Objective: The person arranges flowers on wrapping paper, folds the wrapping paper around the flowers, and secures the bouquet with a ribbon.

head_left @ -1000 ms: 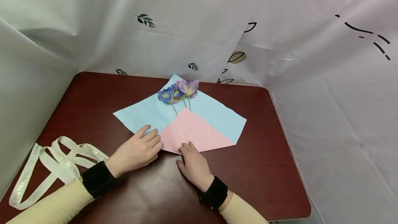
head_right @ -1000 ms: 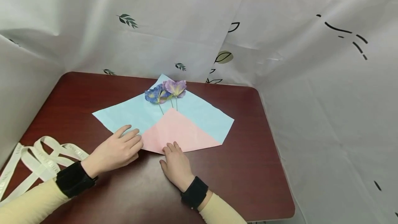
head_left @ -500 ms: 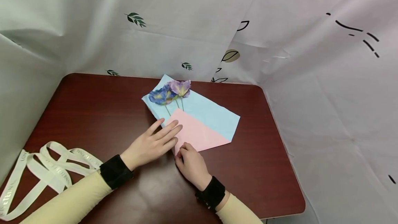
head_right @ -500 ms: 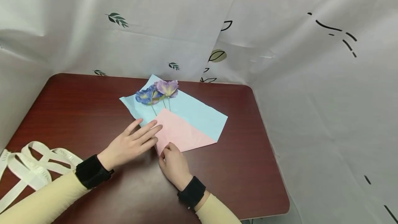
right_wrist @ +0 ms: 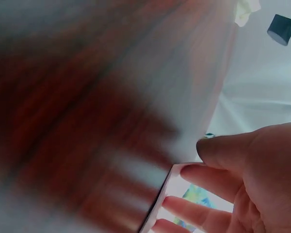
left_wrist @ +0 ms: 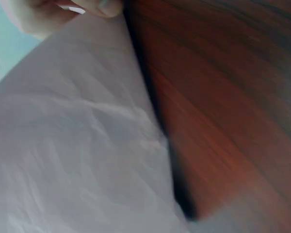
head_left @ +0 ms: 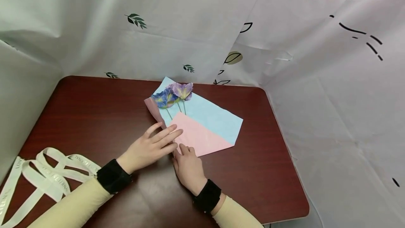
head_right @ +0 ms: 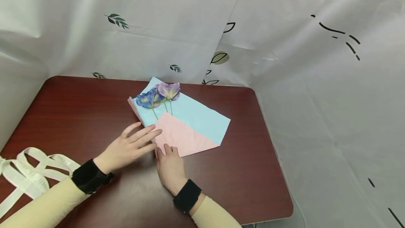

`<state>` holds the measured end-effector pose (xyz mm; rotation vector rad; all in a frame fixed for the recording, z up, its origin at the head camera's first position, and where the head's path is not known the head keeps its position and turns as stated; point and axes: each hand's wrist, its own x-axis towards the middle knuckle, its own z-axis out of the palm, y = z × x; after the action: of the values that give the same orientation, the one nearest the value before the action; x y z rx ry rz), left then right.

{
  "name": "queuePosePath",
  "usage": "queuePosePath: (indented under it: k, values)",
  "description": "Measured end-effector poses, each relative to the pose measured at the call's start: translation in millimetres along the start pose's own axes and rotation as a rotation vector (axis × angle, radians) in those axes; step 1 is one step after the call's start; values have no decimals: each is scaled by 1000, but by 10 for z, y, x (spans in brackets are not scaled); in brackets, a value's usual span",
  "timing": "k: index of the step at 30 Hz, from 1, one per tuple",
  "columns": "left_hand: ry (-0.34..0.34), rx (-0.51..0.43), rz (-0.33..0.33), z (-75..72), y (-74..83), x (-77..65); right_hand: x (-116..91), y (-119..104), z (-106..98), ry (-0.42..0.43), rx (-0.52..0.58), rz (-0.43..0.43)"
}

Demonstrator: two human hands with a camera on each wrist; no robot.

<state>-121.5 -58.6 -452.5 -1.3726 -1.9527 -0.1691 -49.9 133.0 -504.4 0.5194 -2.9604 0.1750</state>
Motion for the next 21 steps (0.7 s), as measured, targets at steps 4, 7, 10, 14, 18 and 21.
queuePosePath:
  k: [4, 7, 10, 14, 18, 21]
  values:
    - [-5, -177, -89, -98, -151, -2, 11, -18, 6, -10, -32, -6]
    - [-128, -254, -166, -230, -367, 183, 24, -32, 12, -13, -42, -6]
    - [-303, -271, -220, -338, -633, 454, 34, -21, 8, -12, -35, 3]
    - [-373, -272, -207, -412, -820, 669, 8, -13, 18, -26, 18, 7]
    - [-196, -331, -144, -415, -664, 683, -43, 19, 23, -24, 75, 9]
    - [133, -376, -116, -397, -418, 604, -59, 57, 2, -4, 124, 2]
